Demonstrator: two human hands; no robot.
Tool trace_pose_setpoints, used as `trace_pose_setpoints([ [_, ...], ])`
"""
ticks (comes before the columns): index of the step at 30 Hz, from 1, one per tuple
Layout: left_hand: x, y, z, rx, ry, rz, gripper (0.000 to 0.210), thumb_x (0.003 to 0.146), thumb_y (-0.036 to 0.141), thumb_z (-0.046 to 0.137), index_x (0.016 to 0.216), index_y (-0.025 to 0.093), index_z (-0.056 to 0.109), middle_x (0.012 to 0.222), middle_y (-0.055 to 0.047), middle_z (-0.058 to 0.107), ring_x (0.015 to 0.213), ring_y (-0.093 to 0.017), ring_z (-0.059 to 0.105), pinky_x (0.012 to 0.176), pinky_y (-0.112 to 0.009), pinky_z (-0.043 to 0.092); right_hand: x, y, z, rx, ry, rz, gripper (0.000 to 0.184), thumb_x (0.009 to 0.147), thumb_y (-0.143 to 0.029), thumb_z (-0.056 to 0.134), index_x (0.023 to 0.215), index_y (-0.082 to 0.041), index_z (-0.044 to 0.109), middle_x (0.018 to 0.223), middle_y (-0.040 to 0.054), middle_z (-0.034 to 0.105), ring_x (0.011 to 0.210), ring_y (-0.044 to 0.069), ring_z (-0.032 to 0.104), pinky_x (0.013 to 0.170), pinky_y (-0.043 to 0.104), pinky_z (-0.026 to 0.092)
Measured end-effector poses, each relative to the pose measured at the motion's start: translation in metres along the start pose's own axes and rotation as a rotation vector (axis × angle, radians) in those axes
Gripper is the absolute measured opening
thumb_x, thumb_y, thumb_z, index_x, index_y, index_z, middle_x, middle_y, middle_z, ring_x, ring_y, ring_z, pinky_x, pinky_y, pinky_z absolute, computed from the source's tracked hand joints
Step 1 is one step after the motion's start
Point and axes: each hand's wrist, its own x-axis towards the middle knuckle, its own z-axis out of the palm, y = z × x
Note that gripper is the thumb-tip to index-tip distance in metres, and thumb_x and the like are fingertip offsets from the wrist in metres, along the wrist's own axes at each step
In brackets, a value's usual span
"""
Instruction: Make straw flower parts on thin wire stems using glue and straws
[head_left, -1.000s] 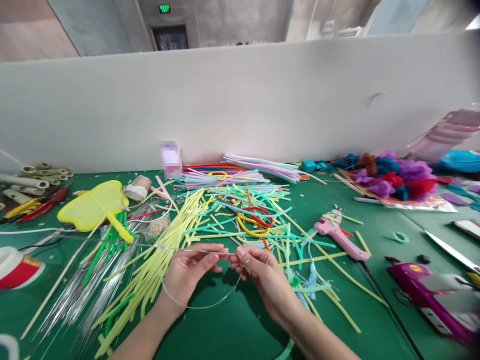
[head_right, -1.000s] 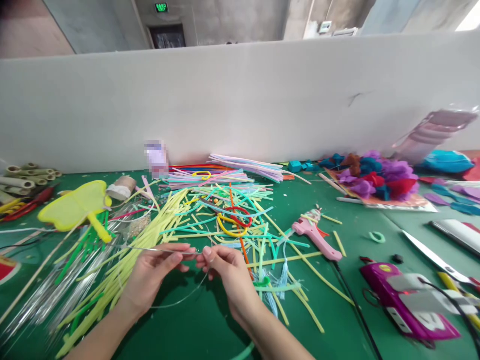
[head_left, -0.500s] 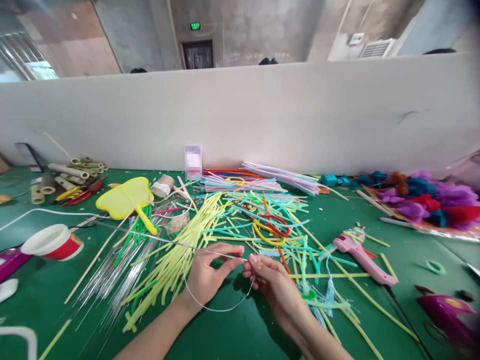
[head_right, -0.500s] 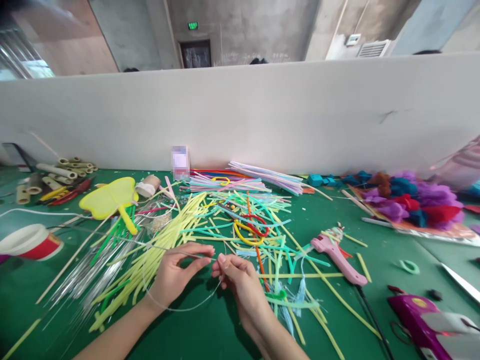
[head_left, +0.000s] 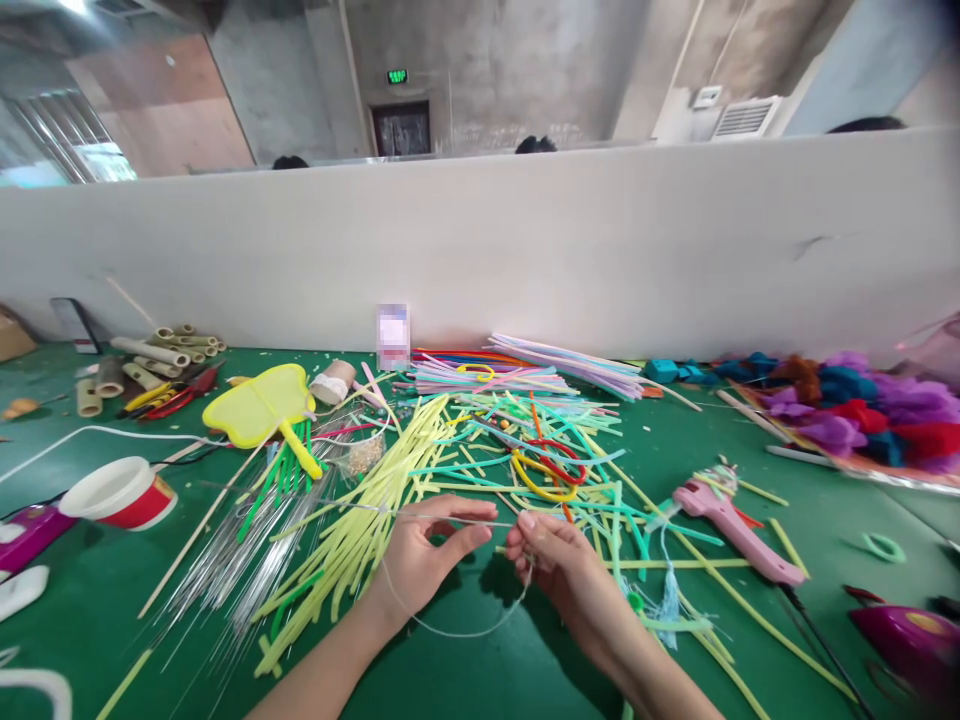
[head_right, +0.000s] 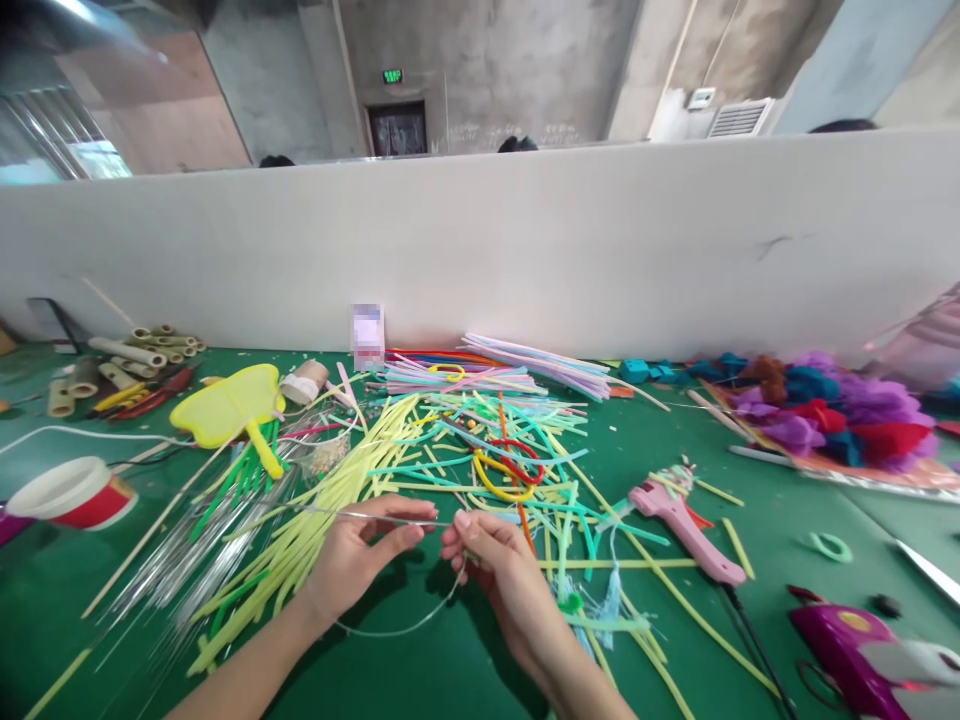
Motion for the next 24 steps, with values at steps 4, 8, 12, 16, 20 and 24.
trace_pose_setpoints([
  [4, 0.003, 0.003, -0.003, -0.096, 0.009, -0.08, 0.022, 0.085, 0.039, 0.075, 0.099, 0.023, 0.08, 0.106, -0.009, 0.079, 0.091, -0.024, 0.076, 0.07, -0.027, 0.058, 0.003, -0.011, -0.01, 0.034, 0.04, -0.062, 0.033, 0.069, -0.047, 0.088, 0.073, -0.017, 0.074, 0.074, 0.003, 0.067, 0.065, 0.012, 0.055, 0.062, 0.024, 0.043],
  [8, 0.004, 0.004, -0.01, -0.234, 0.11, -0.034, 0.027, 0.092, 0.039, 0.064, 0.104, 0.019, 0.077, 0.1, -0.01, 0.078, 0.083, -0.022, 0.075, 0.063, -0.026, 0.055, 0.008, -0.023, -0.02, 0.016, 0.126, -0.178, 0.037, 0.067, -0.051, 0.088, 0.071, -0.018, 0.071, 0.07, 0.0019, 0.063, 0.063, 0.013, 0.053, 0.058, 0.025, 0.042],
  [12, 0.003, 0.003, -0.015, -0.384, 0.087, 0.064, 0.037, 0.097, 0.038, 0.049, 0.102, 0.014, 0.076, 0.092, -0.011, 0.075, 0.081, -0.023, 0.072, 0.065, -0.03, 0.054, 0.012, -0.028, -0.029, 0.0, 0.2, -0.312, 0.036, 0.072, -0.053, 0.084, 0.071, -0.019, 0.072, 0.071, 0.0019, 0.062, 0.062, 0.013, 0.051, 0.055, 0.026, 0.04],
  [16, 0.002, 0.007, -0.013, -0.323, 0.105, 0.052, 0.034, 0.096, 0.04, 0.053, 0.091, 0.015, 0.076, 0.08, -0.007, 0.072, 0.075, -0.021, 0.068, 0.063, -0.028, 0.052, 0.012, -0.03, -0.031, -0.021, 0.213, -0.354, 0.038, 0.069, -0.053, 0.086, 0.068, -0.019, 0.071, 0.069, 0.0026, 0.061, 0.061, 0.014, 0.05, 0.056, 0.027, 0.041],
  [20, -0.001, 0.01, -0.01, -0.233, 0.11, 0.06, 0.033, 0.095, 0.041, 0.057, 0.087, 0.015, 0.075, 0.075, -0.007, 0.072, 0.07, -0.019, 0.066, 0.063, -0.027, 0.052, 0.01, -0.032, -0.027, -0.036, 0.211, -0.364, 0.04, 0.067, -0.056, 0.086, 0.067, -0.018, 0.072, 0.068, 0.0031, 0.061, 0.062, 0.014, 0.05, 0.057, 0.027, 0.041],
  [24, -0.004, 0.006, -0.011, -0.221, 0.125, 0.106, 0.03, 0.094, 0.039, 0.06, 0.08, 0.016, 0.073, 0.078, -0.006, 0.071, 0.07, -0.016, 0.063, 0.067, -0.027, 0.052, 0.008, -0.03, -0.027, -0.072, 0.191, -0.376, 0.04, 0.069, -0.056, 0.085, 0.067, -0.018, 0.072, 0.067, 0.0034, 0.06, 0.063, 0.015, 0.05, 0.056, 0.027, 0.04],
])
